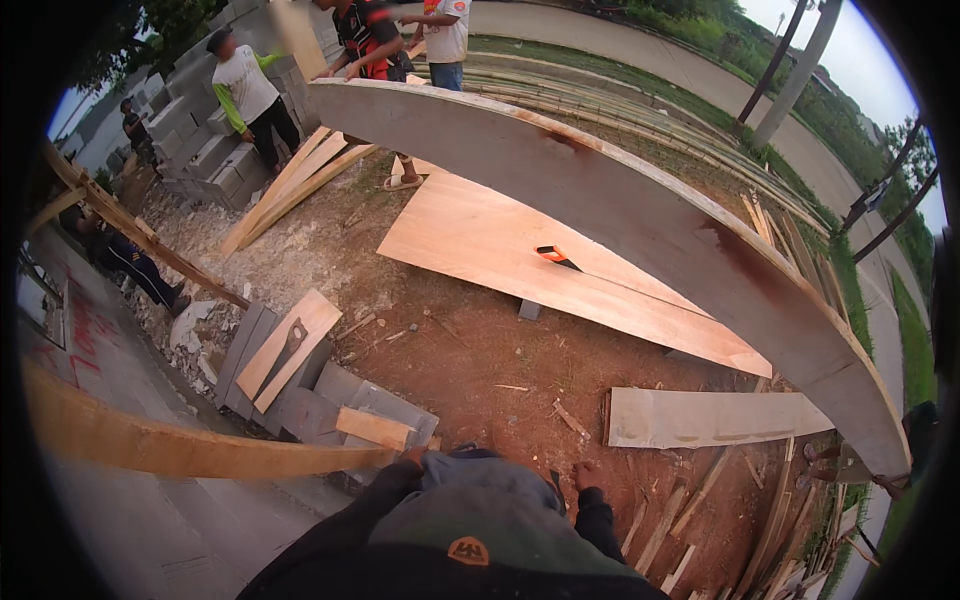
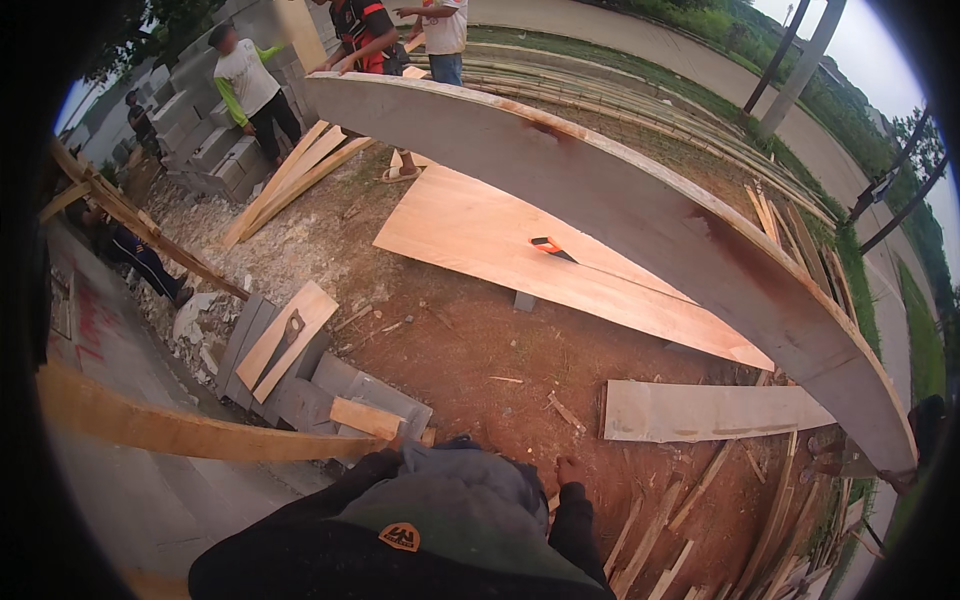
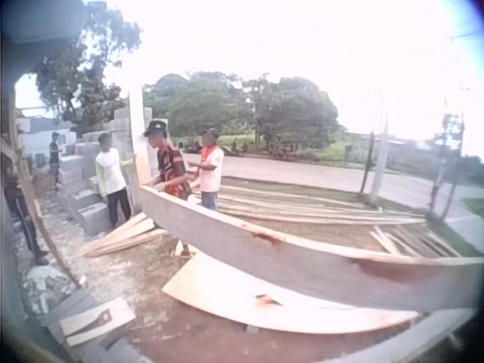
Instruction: The person uses a hand saw to cut a large sheet of plywood along a marked line. They hold the sheet steady with one hand while sawing with the other, then separate the cut piece and set it aside.
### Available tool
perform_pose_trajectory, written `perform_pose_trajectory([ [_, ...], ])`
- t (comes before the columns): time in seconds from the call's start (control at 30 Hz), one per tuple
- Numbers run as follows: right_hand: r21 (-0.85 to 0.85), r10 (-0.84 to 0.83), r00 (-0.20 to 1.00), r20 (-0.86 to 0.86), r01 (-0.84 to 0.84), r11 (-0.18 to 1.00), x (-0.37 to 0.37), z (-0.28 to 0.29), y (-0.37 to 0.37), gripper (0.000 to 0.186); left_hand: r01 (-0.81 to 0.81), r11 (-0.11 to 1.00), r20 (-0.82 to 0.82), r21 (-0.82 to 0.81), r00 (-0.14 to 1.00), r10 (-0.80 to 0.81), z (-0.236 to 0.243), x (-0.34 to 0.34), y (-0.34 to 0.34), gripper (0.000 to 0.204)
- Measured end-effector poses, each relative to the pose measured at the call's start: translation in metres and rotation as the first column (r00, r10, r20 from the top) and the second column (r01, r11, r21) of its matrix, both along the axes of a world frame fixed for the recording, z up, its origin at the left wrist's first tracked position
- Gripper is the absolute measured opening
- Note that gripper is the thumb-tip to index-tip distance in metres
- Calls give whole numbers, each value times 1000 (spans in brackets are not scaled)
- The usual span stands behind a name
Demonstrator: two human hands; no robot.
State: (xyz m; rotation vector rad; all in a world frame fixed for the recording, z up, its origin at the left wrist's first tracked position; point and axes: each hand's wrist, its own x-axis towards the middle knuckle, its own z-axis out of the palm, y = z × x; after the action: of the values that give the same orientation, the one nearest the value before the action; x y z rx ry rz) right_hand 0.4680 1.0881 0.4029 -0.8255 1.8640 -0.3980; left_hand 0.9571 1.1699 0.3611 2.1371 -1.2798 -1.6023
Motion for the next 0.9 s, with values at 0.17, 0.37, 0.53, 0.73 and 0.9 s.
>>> perform_pose_trajectory([
  [0.17,97,420,861,-287,-411,907,93,5,-8,39,-410,911,39,-45,910,412,-24,43,34,40],
  [0.37,227,528,779,-338,-477,849,82,-37,5,43,-553,829,-10,79,831,556,14,53,78,46],
  [0.53,91,459,839,-293,-454,887,80,-25,5,45,-543,810,5,222,831,556,8,50,117,50],
  [0.73,88,429,858,-282,-423,902,76,-62,2,42,-373,912,186,169,921,342,-50,58,127,56],
  [0.9,120,371,865,-337,-352,928,83,-50,36,43,-305,944,208,128,939,275,-39,55,104,61],
])
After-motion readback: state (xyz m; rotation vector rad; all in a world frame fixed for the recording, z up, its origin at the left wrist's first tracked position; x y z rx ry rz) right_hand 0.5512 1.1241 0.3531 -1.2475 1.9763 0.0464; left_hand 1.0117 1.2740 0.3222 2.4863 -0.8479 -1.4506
